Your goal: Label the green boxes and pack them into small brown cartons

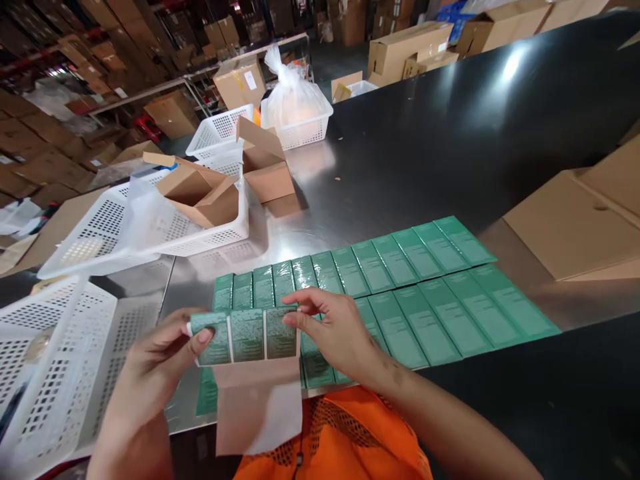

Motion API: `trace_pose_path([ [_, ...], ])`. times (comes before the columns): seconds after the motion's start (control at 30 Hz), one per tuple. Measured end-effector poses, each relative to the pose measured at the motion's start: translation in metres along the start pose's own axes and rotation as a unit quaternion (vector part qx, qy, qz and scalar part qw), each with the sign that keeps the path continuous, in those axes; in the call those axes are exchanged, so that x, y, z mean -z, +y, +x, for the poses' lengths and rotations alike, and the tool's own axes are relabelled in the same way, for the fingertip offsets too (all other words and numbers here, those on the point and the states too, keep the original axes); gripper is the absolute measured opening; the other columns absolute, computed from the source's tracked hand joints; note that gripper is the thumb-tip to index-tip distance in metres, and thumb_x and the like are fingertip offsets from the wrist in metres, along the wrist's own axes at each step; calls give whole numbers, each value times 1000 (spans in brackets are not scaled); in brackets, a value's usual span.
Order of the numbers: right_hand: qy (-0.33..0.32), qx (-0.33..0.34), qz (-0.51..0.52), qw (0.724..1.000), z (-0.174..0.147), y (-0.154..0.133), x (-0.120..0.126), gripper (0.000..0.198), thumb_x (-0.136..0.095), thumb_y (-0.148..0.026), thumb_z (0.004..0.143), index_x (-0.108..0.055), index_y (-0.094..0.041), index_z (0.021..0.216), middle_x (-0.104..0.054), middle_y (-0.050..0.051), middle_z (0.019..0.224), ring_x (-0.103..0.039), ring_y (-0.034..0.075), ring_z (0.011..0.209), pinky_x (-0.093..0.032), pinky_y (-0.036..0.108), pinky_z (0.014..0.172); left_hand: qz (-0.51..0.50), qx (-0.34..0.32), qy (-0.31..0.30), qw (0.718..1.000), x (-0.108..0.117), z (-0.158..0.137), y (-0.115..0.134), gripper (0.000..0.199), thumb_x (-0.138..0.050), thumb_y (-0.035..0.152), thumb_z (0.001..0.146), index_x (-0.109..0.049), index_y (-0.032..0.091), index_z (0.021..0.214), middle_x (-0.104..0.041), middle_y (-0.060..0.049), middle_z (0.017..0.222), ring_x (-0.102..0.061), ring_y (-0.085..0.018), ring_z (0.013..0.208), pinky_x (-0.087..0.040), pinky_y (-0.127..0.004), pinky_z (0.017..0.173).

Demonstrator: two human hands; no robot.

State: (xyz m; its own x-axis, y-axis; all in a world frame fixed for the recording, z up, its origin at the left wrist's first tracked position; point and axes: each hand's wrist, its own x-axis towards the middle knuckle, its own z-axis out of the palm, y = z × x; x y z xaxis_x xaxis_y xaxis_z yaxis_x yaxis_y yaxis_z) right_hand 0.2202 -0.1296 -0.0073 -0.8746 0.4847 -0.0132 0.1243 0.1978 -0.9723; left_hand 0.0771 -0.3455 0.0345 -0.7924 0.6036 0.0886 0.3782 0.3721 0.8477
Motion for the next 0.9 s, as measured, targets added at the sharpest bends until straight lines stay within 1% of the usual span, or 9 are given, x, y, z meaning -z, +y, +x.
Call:
trace_pose_path([
  [0.07,16,33,-24,999,0,4,1,15,-67,-40,88,-73,-26,92,-71,1,77,-66,17,70,-51,27,59,-66,72,2,995,-7,3,-8,20,-75,35,75,-69,21,62,-64,-1,67,-54,-15,62,-43,-26,55],
  [0.17,3,197,-69,978,-6,6,10,16,-60,-33,92,-75,-30,87,-73,4,89,-69,21,88,-57,37,80,-181,168,22,969,-18,11,-20,19,-85,33,62,-74,20,69,-68,-1,66,-58,-15,63,-46,-26,57],
  [0.27,-137,350,-78,923,-16,-3,29,16,-65,-27,89,-76,-39,86,-75,-2,89,-70,20,96,-53,41,96,-281,254,45,924,-17,26,-27,27,-89,28,48,-72,18,66,-68,1,63,-58,-12,58,-46,-22,55],
  [0.33,-210,380,-47,900,-17,-13,44,19,-65,-25,90,-75,-40,87,-75,-4,85,-71,18,93,-53,38,96,-304,300,50,903,-9,37,-30,27,-88,25,45,-68,18,62,-65,2,59,-57,-10,53,-45,-21,51],
  [0.43,-178,308,13,934,4,-21,58,15,-63,-26,92,-75,-32,85,-75,-2,84,-70,17,88,-55,35,86,-257,314,4,914,-1,48,-32,22,-78,28,49,-59,18,52,-60,1,52,-58,-13,49,-47,-24,50],
  [0.57,-143,62,58,986,67,-3,55,11,-75,-31,77,-70,-22,79,-69,-1,73,-63,13,67,-52,28,64,-151,306,-61,938,-26,48,-24,34,-62,42,65,-48,21,42,-43,4,37,-37,-9,31,-25,-22,33],
  [0.7,-206,-100,105,968,117,29,45,19,-80,-31,69,-67,-18,76,-62,-4,63,-57,10,57,-46,23,54,-59,243,-139,958,-73,41,-13,37,-59,50,82,-71,18,70,-55,2,43,-46,-13,42,-32,-24,44],
  [0.8,-216,-135,107,961,129,43,41,21,-82,-30,66,-67,-17,75,-63,-4,63,-56,9,56,-45,22,54,15,183,-195,963,-99,41,-15,41,-56,54,86,-74,17,91,-63,0,54,-57,-18,58,-39,-27,57],
  [0.9,-221,-145,108,958,129,53,38,25,-83,-32,66,-68,-16,77,-63,-4,63,-56,9,56,-46,23,55,28,176,-205,962,-115,45,-24,39,-53,52,87,-70,18,88,-63,1,62,-55,-17,61,-38,-27,60],
])
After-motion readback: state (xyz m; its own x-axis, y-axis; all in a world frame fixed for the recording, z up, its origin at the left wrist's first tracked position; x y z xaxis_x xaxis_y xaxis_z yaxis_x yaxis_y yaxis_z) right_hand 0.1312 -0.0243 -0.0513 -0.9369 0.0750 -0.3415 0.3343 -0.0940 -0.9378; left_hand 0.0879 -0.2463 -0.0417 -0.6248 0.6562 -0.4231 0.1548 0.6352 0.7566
